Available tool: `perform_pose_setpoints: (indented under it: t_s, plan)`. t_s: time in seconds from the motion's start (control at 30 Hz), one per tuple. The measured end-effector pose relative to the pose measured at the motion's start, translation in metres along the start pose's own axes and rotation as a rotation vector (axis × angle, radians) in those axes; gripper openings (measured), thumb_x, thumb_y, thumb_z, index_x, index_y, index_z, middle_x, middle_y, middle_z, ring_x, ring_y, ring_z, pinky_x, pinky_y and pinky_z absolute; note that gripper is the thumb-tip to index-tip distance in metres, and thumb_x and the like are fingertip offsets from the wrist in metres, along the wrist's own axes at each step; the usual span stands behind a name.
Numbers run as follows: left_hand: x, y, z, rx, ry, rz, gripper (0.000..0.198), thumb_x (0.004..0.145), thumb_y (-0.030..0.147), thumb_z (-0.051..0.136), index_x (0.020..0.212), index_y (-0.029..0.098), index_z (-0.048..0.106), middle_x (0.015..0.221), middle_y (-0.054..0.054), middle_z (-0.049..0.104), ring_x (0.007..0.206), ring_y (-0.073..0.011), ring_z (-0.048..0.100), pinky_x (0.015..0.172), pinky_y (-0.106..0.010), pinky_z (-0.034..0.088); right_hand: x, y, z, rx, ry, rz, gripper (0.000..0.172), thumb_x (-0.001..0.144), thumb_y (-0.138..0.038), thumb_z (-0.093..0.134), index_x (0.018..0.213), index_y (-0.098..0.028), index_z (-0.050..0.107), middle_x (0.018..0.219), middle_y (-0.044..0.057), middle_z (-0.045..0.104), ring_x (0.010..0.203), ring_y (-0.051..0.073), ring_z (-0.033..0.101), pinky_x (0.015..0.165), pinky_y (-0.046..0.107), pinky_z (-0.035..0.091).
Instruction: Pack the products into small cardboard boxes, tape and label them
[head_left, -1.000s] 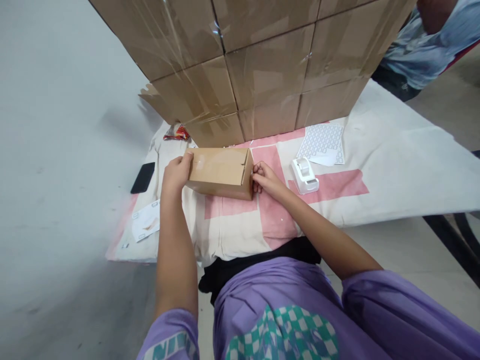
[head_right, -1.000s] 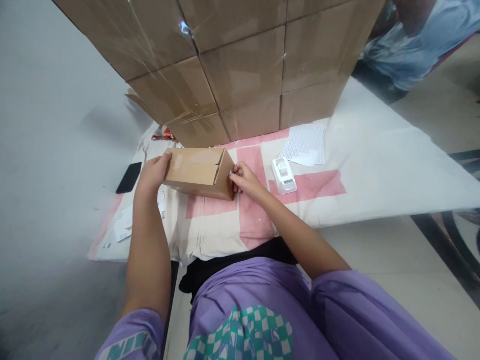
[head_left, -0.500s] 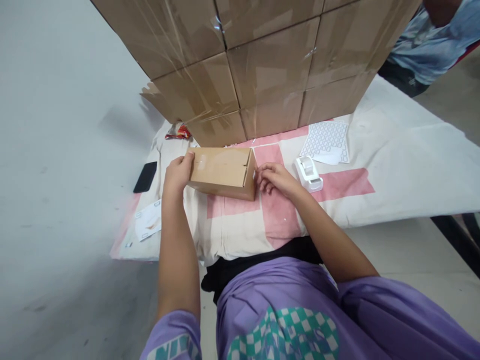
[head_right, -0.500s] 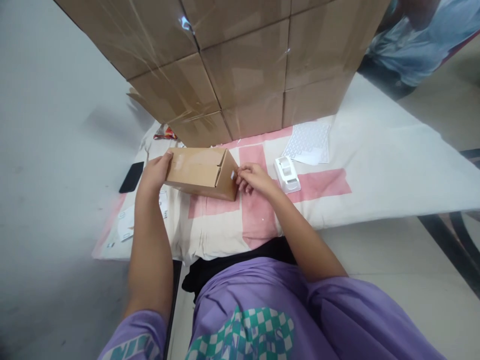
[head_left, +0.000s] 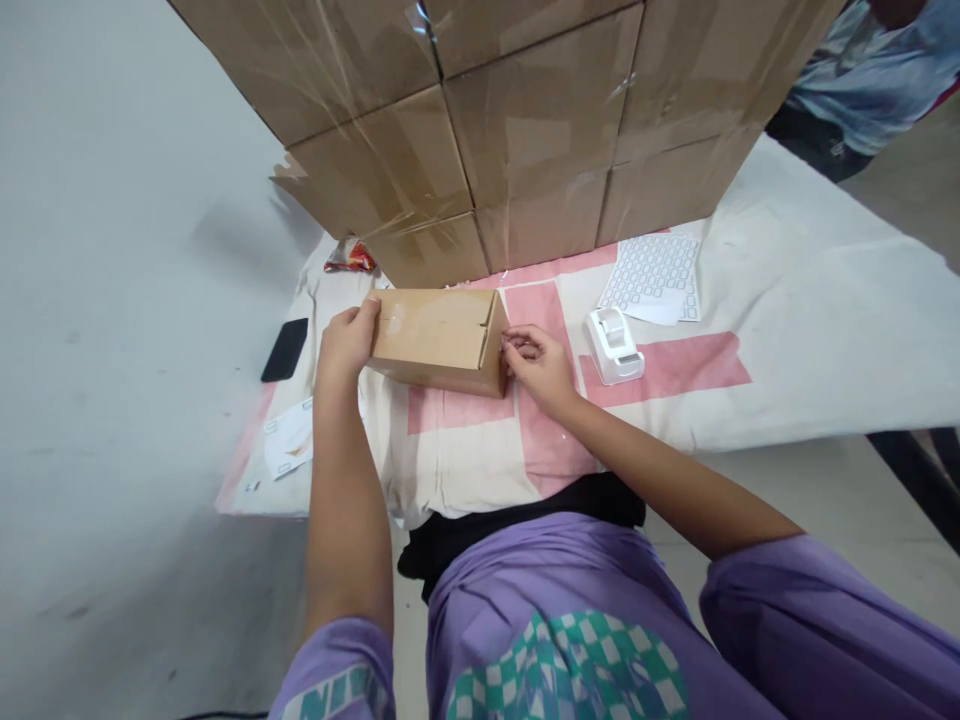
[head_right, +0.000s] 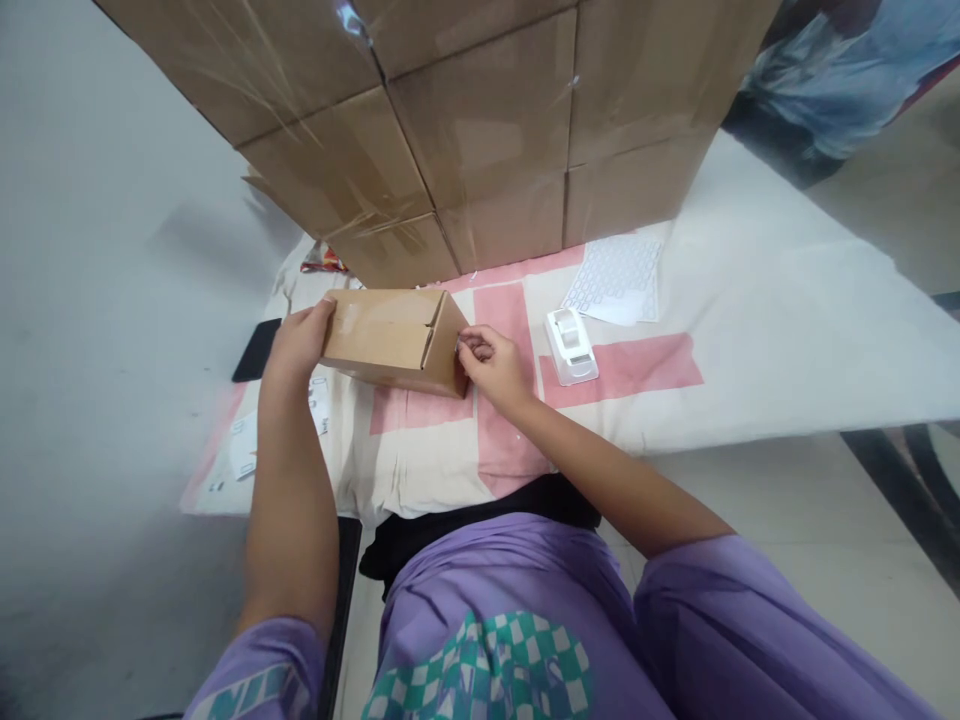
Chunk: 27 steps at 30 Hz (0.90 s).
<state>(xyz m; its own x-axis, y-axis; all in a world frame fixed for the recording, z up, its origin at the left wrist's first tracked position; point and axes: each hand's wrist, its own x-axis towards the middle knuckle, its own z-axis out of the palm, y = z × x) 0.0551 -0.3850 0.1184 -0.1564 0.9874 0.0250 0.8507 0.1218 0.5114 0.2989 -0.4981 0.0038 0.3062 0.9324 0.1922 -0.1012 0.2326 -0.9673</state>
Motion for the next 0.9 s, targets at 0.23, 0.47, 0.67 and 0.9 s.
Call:
perform_pose_setpoints:
  t_s: [0.23, 0.47, 0.67, 0.9]
  plan:
    - [-0.0001, -0.0007, 0.0007, -0.007, 0.005, 0.016, 0.056, 0.091, 0.066, 0.041, 0.094, 0.019, 0.071, 0.107, -0.014, 0.074, 0.103, -0.0318, 0.065, 0.093, -0.041, 0.049, 0.0004, -0.0029, -0.0005, 0.012, 0.017, 0.040, 0.023, 0.082, -0.038, 0.070, 0.095, -0.020, 0.069, 0.081, 0.003, 0.069, 0.056, 0.012, 0.057, 0.048, 0.025, 0.048]
    - [0.0010, 0.0012, 0.0012, 0.024, 0.011, -0.002, 0.056, 0.090, 0.066, 0.041, 0.095, 0.019, 0.071, 0.107, -0.014, 0.074, 0.103, -0.0327, 0.065, 0.092, -0.042, 0.049, 0.0070, -0.0006, -0.0029, 0.108, -0.077, 0.057, 0.016, 0.082, -0.034, 0.068, 0.091, -0.022, 0.062, 0.079, 0.000, 0.063, 0.060, 0.012, 0.056, 0.048, 0.023, 0.044]
    - [0.0015, 0.0014, 0.0018, 0.020, 0.019, -0.008, 0.056, 0.089, 0.067, 0.042, 0.092, 0.019, 0.070, 0.106, -0.013, 0.074, 0.101, -0.0311, 0.065, 0.093, -0.041, 0.050, 0.0058, 0.0006, -0.0011, 0.120, -0.091, 0.036, 0.012, 0.086, -0.031, 0.063, 0.094, -0.024, 0.058, 0.082, -0.001, 0.060, 0.063, 0.012, 0.056, 0.052, 0.023, 0.045]
    - [0.0041, -0.0009, 0.0021, 0.002, 0.026, -0.014, 0.054, 0.088, 0.068, 0.044, 0.086, 0.020, 0.068, 0.101, -0.013, 0.073, 0.096, -0.0309, 0.065, 0.091, -0.044, 0.050, 0.0024, 0.0041, -0.0003, 0.022, 0.020, -0.020, 0.020, 0.086, -0.033, 0.067, 0.103, -0.023, 0.070, 0.089, 0.002, 0.069, 0.074, 0.015, 0.061, 0.073, 0.031, 0.054]
